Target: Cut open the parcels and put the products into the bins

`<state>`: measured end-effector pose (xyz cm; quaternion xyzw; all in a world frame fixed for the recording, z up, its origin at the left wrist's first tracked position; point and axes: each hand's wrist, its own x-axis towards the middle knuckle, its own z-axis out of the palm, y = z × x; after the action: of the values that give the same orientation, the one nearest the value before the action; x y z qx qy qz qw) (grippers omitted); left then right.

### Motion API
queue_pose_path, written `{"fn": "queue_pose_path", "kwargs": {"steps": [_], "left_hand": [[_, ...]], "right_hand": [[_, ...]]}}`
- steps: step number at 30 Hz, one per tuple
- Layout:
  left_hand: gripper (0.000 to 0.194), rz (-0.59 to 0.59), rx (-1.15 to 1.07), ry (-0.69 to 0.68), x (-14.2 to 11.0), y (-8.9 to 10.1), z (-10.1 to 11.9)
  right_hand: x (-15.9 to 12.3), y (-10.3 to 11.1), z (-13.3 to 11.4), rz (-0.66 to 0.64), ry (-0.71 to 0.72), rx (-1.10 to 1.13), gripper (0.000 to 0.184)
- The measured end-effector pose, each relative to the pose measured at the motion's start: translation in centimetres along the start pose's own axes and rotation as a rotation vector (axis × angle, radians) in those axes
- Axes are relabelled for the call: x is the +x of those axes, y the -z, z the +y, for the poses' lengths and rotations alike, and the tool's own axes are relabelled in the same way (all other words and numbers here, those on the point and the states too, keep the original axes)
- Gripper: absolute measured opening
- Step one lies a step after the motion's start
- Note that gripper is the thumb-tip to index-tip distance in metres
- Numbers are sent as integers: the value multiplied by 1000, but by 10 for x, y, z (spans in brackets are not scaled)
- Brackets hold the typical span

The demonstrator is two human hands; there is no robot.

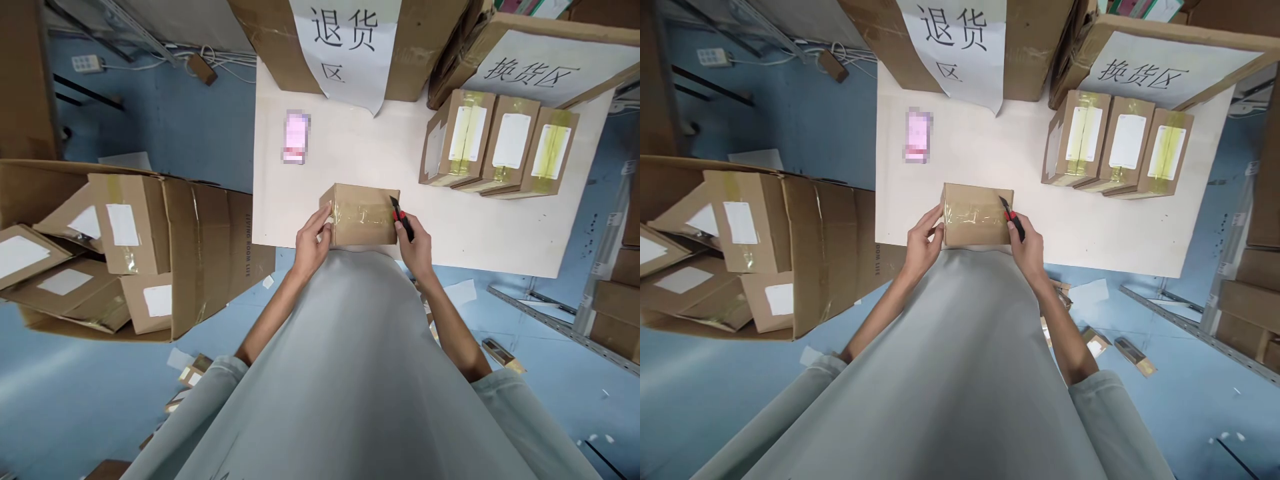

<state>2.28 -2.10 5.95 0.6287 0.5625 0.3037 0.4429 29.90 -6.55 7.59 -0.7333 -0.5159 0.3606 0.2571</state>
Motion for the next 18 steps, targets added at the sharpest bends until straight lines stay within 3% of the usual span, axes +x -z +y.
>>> {"fn": "queue_pose_path", "kwargs": {"steps": [6, 9, 12, 14, 18], "left_hand": [[53, -101, -131, 104, -4, -26, -5], [48, -4, -98, 121, 9, -23, 0], [43, 28, -71, 96, 38, -12, 8], [39, -37, -59, 65, 59, -5, 12], [27, -189, -49, 72, 90, 2, 13]], "right_hand": [[10, 38, -13, 10, 81, -225, 53], [8, 45, -20, 60, 152, -282, 48], [-5, 47, -35, 99, 93, -365, 49], [-17, 44, -47, 35, 27, -382, 50], [-37, 25, -73, -246, -53, -337, 48]]}}
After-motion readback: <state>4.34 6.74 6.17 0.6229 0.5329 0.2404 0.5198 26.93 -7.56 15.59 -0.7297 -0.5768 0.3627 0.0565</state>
